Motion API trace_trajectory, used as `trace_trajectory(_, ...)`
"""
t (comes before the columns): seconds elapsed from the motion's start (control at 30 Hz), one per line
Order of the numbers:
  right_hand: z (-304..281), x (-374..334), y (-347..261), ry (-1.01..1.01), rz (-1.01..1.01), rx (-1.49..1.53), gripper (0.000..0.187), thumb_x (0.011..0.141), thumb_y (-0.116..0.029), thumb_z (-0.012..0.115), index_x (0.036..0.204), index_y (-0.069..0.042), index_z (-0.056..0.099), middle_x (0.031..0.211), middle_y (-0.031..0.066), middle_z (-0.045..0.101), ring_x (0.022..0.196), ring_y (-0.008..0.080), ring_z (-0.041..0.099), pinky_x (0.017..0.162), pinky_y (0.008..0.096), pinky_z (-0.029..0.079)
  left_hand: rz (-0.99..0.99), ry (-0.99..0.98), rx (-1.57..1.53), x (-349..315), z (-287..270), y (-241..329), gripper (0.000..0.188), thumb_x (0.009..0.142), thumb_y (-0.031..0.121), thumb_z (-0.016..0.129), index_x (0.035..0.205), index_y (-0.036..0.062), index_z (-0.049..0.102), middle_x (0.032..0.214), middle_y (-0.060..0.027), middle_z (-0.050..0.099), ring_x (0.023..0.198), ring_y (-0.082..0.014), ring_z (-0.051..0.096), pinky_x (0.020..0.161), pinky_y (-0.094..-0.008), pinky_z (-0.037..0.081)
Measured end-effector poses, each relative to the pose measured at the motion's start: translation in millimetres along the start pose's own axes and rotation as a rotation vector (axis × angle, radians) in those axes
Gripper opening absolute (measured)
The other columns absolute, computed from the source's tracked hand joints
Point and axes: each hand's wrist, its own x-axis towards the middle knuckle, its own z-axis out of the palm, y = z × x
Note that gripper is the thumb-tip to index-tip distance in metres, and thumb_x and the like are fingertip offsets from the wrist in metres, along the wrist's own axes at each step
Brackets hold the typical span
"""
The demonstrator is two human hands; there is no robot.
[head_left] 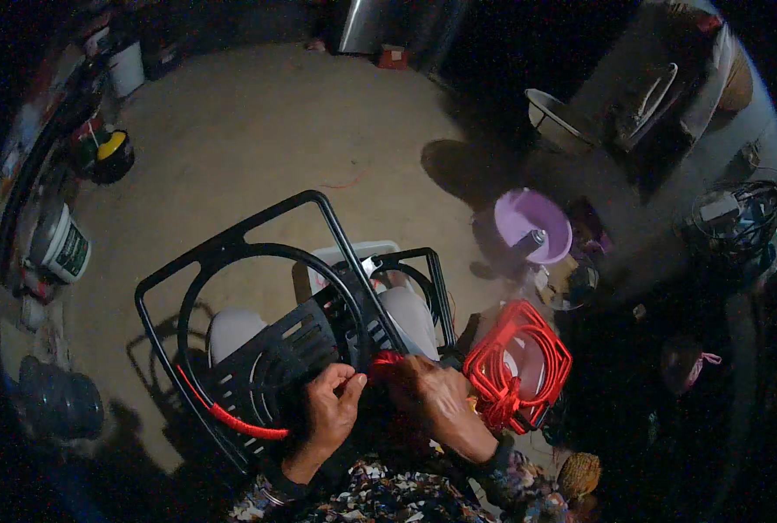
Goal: Wrapping a red rope or cord around a black plastic frame component.
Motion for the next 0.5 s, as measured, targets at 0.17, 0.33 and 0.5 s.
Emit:
trace_trajectory(0.17,11.6,41.2,-23.6,0.021,-0.029,-0.065,0.041,0.078,-0.007,0.057,0.117,-0.004,0.046,0.098,0.0160,0.058,0.077,0.0331,0.065,0.057,0.0418,0.053,0.182,0.098,0.353,-3.6,-2.7,-2.0,0.017,0.080,0.002,0.058,0.096,-0.0044,0.059,0.084,-0.0097,0.062,0.076,-0.0176,0.059,0.069,-0.0313,0.048)
trace_trajectory(0.33,6.8,24.9,-19.0,0.145,-0.122,0.194,0.048,0.080,-0.010,0.058,0.126,-0.005,0.043,0.091,0.0184,0.059,0.076,0.0361,0.062,0.061,0.0434,0.051,0.136,0.060,0.147,-2.7,-0.9,3.5,0.020,0.077,-0.001,0.055,0.097,-0.0041,0.057,0.080,-0.0157,0.059,0.072,-0.0267,0.058,0.067,-0.0337,0.047)
trace_trajectory(0.5,16.8,31.3,-19.7,0.256,-0.164,0.270,0.066,0.078,-0.004,0.054,0.139,-0.004,0.030,0.098,0.0182,0.056,0.085,0.0393,0.061,0.066,0.0452,0.052,0.186,0.109,0.139,-4.1,2.4,-2.9,0.017,0.074,-0.001,0.054,0.091,-0.0016,0.054,0.071,-0.0183,0.051,0.064,-0.0333,0.053,0.061,-0.0354,0.044)
